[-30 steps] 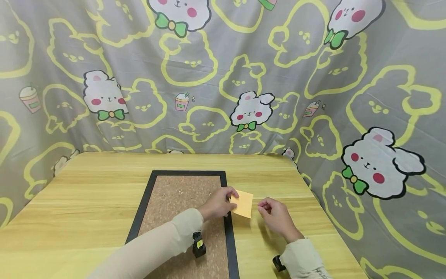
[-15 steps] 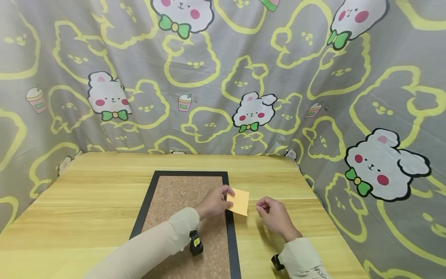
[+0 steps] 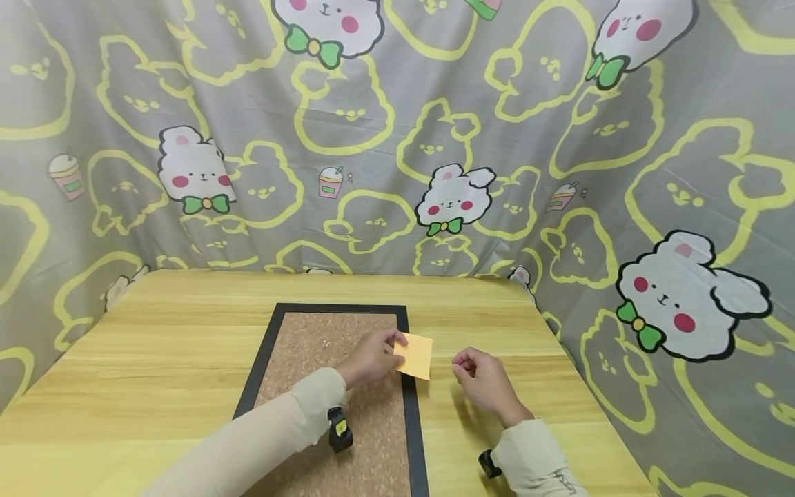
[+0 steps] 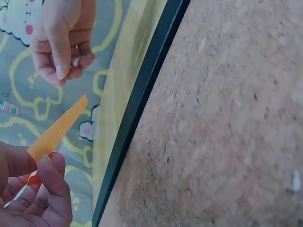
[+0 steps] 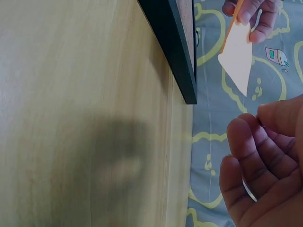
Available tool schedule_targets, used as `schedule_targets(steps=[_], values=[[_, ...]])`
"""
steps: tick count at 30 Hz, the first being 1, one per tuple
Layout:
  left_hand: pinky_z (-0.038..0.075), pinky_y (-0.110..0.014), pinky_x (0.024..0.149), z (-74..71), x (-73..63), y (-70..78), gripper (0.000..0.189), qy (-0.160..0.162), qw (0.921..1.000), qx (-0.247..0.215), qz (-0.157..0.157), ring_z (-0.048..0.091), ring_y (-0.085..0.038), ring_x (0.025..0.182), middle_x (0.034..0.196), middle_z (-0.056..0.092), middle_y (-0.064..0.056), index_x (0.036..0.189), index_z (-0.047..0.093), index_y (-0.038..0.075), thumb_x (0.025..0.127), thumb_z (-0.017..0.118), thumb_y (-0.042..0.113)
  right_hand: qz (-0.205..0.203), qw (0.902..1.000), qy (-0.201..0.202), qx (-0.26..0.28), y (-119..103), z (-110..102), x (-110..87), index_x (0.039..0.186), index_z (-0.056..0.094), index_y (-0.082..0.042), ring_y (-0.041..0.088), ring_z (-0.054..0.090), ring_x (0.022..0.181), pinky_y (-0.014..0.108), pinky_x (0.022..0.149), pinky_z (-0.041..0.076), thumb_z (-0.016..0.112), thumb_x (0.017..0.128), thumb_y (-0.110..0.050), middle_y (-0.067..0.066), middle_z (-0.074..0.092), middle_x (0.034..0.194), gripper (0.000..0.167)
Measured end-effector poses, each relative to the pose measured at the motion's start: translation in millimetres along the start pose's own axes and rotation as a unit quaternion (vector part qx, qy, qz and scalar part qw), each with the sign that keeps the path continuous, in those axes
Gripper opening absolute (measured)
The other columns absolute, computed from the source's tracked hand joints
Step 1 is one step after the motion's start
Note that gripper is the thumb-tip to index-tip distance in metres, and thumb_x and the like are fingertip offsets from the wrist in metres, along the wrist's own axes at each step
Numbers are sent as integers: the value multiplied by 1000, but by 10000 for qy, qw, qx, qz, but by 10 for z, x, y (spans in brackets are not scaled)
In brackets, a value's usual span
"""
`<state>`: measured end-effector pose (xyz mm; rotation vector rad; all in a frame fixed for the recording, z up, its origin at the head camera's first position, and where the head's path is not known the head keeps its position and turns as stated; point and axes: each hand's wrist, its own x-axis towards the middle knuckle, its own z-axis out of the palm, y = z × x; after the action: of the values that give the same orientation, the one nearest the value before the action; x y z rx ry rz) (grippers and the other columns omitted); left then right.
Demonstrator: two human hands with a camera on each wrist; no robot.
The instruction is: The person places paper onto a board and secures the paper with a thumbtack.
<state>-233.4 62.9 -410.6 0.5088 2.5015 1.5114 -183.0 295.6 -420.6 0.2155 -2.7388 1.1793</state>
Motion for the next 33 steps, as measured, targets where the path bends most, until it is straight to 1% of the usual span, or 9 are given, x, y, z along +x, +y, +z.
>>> schedule_targets(steps=[6, 9, 13, 16, 20, 23, 26, 29, 33], values=[[46, -25, 49, -71, -28, -38, 21, 51, 9998, -142, -104, 55, -14, 61, 87, 53, -6, 100, 60, 8, 85, 68, -3, -94, 9999, -71, 34, -39, 45, 45, 95, 65, 1, 13, 62, 68, 26, 62, 51, 64, 92, -3, 10, 65, 81, 4], [46, -26, 49, -110, -36, -62, 21, 74, 9997, -166, -136, 55, -15, 63, 90, 53, -5, 101, 59, 9, 86, 68, -2, -116, 9999, -86, 10, -66, 68, 76, 95, 66, 0, 16, 62, 68, 26, 61, 51, 64, 93, -3, 9, 65, 81, 4], [46, -26, 51, -157, -34, -101, 21, 187, 9997, -103, -102, 55, -16, 67, 91, 54, -5, 101, 60, 9, 85, 69, -2, -160, 9998, -86, -28, -91, 93, 103, 95, 66, 0, 18, 62, 68, 27, 60, 50, 63, 93, -4, 9, 65, 80, 5], [47, -25, 53, -185, -40, -125, 22, 272, 9995, -129, -88, 54, -16, 70, 91, 54, -5, 101, 61, 9, 84, 70, -3, -168, 9998, -119, -42, -95, 114, 110, 95, 66, 0, 16, 61, 67, 26, 60, 50, 63, 93, -4, 9, 65, 79, 5], [48, -26, 50, -207, -59, -152, 22, 230, 9991, -345, -131, 55, -16, 65, 92, 53, -7, 101, 61, 7, 84, 69, -4, -216, 9997, -132, -41, -90, 142, 108, 94, 67, 0, 14, 60, 66, 26, 59, 50, 64, 92, -3, 9, 65, 78, 4], [47, -27, 48, -234, -67, -175, 21, 230, 9989, -381, -167, 55, -16, 62, 93, 53, -9, 102, 60, 6, 86, 68, -4, -403, 9991, -119, -42, -91, 166, 123, 93, 67, 0, 12, 59, 65, 27, 58, 50, 64, 92, -4, 9, 65, 78, 5], [46, -27, 49, -274, -79, -200, 21, 298, 9989, -296, -194, 54, -15, 63, 92, 53, -9, 104, 61, 7, 86, 68, -2, -499, 9987, -136, 5, -110, 191, 152, 93, 67, 0, 11, 59, 65, 27, 59, 50, 64, 92, -5, 9, 65, 78, 6], [47, -28, 51, -313, -97, -223, 21, 336, 9986, -308, -256, 54, -16, 65, 92, 53, -8, 104, 61, 7, 86, 68, -2, -469, 9987, -173, 71, -145, 214, 172, 94, 66, 0, 12, 58, 65, 27, 59, 50, 64, 92, -5, 9, 64, 78, 6], [48, -28, 51, -360, -119, -247, 21, 362, 9980, -386, -336, 56, -16, 62, 92, 52, -9, 105, 61, 6, 87, 68, -1, -378, 9990, -214, 105, -186, 233, 195, 94, 67, 0, 13, 58, 67, 26, 61, 49, 64, 92, -4, 5, 63, 76, 5]])
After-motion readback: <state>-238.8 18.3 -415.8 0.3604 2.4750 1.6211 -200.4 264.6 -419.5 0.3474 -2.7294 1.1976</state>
